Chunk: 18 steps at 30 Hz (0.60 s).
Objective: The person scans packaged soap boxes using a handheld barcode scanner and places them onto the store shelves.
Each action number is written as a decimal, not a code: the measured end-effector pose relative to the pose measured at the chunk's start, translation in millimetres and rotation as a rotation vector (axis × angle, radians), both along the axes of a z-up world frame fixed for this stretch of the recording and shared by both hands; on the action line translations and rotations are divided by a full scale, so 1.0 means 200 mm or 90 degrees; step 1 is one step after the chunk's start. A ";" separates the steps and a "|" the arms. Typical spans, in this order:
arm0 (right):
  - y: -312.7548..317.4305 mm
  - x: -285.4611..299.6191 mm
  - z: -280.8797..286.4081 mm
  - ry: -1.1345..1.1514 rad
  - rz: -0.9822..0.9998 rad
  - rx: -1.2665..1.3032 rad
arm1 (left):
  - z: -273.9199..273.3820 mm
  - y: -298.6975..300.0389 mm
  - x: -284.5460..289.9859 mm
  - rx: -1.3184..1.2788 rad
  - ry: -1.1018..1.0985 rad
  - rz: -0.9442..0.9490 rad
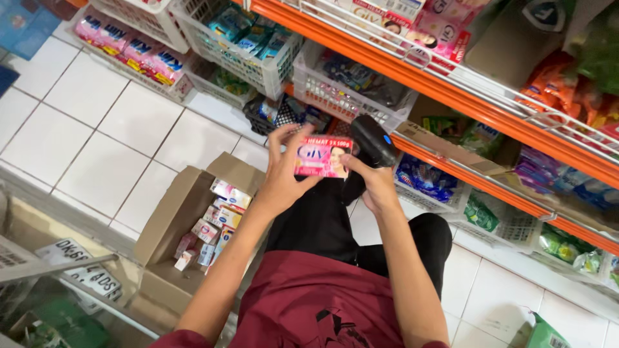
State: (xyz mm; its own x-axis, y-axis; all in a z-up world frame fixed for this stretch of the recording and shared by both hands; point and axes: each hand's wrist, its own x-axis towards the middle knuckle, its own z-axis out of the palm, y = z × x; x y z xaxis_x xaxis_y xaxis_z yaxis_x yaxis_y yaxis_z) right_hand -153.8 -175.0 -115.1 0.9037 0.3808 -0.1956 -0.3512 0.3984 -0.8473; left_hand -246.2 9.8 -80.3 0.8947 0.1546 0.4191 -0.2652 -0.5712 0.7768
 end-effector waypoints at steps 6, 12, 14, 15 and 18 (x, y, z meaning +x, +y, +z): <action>0.06 0.03 0.02 -0.120 -0.185 0.006 | 0.13 -0.22 0.09 -0.016 -0.062 0.097; -0.02 0.07 0.13 -0.118 -0.304 0.074 | 0.25 -0.35 0.28 0.047 -0.103 0.108; -0.09 0.12 0.15 -0.143 -0.331 0.050 | 0.29 -0.40 0.34 0.058 -0.090 0.085; -0.14 0.14 0.15 -0.168 -0.350 0.027 | 0.30 -0.42 0.36 0.065 -0.120 0.056; -0.31 0.22 0.13 -0.234 -0.402 0.034 | 0.33 -0.40 0.51 0.051 -0.164 -0.026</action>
State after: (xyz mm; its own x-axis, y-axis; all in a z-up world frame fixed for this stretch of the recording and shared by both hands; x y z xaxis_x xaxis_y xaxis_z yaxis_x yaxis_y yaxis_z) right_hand -109.5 -236.3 -88.8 0.9576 -0.2346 0.1674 0.2632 0.4753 -0.8395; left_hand -143.4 -70.9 -15.3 0.7621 0.0781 0.6428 -0.4717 -0.6131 0.6338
